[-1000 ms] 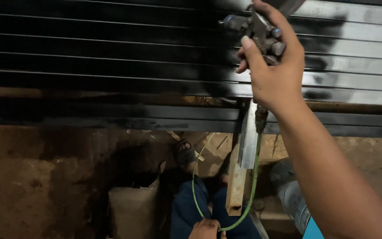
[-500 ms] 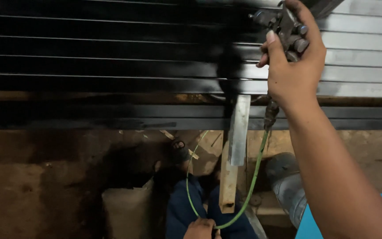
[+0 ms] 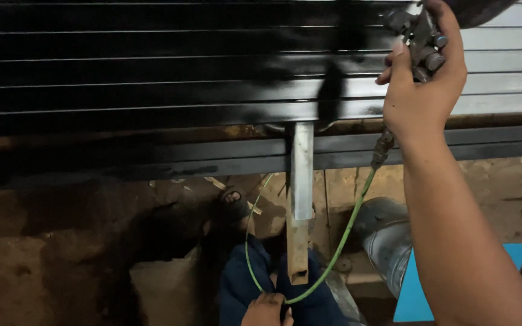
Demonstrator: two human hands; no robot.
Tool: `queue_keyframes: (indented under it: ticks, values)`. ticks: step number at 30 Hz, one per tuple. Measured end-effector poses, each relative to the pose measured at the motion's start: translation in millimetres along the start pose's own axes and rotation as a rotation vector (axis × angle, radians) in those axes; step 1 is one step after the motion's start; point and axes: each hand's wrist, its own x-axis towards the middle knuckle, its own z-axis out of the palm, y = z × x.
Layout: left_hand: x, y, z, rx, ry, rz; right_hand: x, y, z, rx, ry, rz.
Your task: Spray painting a series of metal bars with black paint using a pneumatic spray gun.
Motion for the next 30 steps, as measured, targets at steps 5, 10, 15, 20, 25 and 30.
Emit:
queue_keyframes:
  ticks: [5, 10, 15, 20, 25, 30]
  values:
    - [-13, 15, -20, 0.009, -0.016, -0.004, -7, 12, -13, -0.078, 0.029, -0.131]
    - [-11, 16, -24, 0.019, -0.081, -0.002, -12, -14, -13, 0.006, 0.015, 0.097]
    - [-10, 11, -15, 0.038, 0.023, 0.060, -19, -21, -4, 0.104, -0.055, -0.007]
    - [-7, 18, -27, 0.046, -0.102, -0.029, -20, -38, 9, 0.116, -0.070, 0.050]
    - [-9, 12, -11, 0.051, 0.041, 0.058, -19, -48, 18, 0.121, -0.128, 0.049]
    - [-10, 14, -20, -0.008, -0.063, 0.058, -21, -62, 28, 0.118, -0.167, 0.071]
